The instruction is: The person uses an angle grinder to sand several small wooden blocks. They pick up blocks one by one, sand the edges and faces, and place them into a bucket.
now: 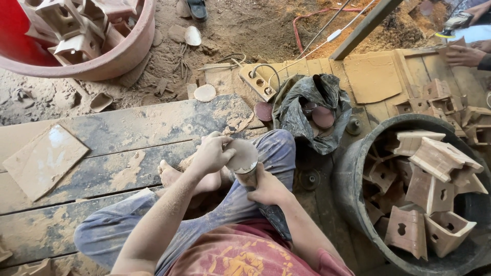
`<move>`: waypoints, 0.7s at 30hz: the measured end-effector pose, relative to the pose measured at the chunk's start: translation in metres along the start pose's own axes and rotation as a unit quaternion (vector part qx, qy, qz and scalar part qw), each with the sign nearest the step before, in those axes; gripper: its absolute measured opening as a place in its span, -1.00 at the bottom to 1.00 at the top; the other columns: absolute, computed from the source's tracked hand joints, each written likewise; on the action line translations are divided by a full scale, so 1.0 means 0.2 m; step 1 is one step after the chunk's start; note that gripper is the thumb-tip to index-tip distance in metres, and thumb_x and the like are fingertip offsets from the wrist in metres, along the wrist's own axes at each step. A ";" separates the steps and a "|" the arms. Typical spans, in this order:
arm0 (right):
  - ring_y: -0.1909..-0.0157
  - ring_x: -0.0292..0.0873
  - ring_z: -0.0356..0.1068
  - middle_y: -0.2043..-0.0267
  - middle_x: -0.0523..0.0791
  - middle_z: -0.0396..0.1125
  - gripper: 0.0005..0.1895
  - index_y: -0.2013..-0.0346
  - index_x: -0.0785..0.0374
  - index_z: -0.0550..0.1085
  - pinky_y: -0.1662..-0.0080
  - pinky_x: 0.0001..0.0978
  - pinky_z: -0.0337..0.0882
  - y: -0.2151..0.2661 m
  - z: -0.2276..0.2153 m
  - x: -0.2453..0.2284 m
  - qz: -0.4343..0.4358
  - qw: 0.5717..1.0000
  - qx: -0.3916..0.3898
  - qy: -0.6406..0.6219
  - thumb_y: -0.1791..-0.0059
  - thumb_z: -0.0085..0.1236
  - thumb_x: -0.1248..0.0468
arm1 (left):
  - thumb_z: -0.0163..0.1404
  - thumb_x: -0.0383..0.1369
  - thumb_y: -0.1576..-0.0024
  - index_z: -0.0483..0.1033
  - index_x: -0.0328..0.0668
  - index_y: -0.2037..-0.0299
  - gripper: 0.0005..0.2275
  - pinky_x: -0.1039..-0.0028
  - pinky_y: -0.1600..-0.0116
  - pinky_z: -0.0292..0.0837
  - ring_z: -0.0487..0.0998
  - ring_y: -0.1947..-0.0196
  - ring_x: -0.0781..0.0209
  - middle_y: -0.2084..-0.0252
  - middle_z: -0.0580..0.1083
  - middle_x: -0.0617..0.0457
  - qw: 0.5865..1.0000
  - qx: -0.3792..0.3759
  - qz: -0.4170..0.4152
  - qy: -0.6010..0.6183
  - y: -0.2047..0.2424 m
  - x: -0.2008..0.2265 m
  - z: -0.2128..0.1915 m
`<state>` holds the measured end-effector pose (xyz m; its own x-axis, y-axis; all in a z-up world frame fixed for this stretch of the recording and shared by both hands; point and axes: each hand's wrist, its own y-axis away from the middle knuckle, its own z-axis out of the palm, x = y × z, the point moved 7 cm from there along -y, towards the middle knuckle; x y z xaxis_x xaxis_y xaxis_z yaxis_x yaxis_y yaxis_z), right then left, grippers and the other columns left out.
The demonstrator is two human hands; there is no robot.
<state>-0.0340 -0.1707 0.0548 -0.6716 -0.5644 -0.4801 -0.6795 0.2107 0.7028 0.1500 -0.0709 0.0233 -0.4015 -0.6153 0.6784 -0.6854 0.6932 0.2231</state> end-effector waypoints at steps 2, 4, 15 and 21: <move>-0.15 0.32 0.41 -0.05 0.17 0.39 -0.25 -0.13 0.15 0.13 -0.12 0.22 0.40 0.00 0.00 0.01 0.001 1.000 0.005 -0.003 0.31 0.16 0.12 | 0.22 -0.12 0.04 0.70 0.26 0.10 -0.72 0.18 -0.03 0.59 0.62 0.08 0.02 0.13 0.54 0.12 1.000 0.001 -0.002 -0.009 -0.04 -0.01 0.01; -0.15 0.31 0.42 -0.04 0.16 0.39 -0.24 -0.14 0.14 0.13 -0.11 0.21 0.41 -0.01 0.01 0.01 0.001 1.000 0.008 -0.004 0.31 0.17 0.13 | 0.23 -0.13 0.06 0.72 0.29 0.17 -0.76 0.16 0.03 0.62 0.66 0.14 0.02 0.21 0.55 0.10 1.000 0.002 -0.005 -0.018 -0.06 0.01 -0.01; -0.15 0.32 0.41 -0.07 0.16 0.39 -0.29 -0.11 0.16 0.14 -0.14 0.25 0.40 0.03 -0.01 -0.04 0.006 1.000 0.011 0.014 0.29 0.15 0.16 | 0.25 -0.29 0.13 0.68 0.10 0.43 -0.92 0.23 0.07 0.51 0.62 0.24 -0.04 0.48 0.54 0.00 0.998 0.006 0.058 0.032 -0.04 0.09 -0.06; -0.17 0.33 0.39 -0.09 0.16 0.37 -0.26 -0.12 0.16 0.14 -0.16 0.25 0.39 0.01 0.01 -0.01 0.002 1.000 0.008 0.005 0.30 0.16 0.14 | 0.24 -0.38 0.08 0.63 0.06 0.42 -0.92 0.21 0.12 0.51 0.62 0.27 -0.04 0.50 0.52 0.01 0.995 0.026 0.090 0.037 -0.03 0.08 -0.04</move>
<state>-0.0340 -0.1677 0.0556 -0.6707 -0.5716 -0.4727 -0.6821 0.2248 0.6959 0.1534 -0.0823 0.0382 -0.4757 -0.4526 0.7542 -0.6385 0.7675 0.0578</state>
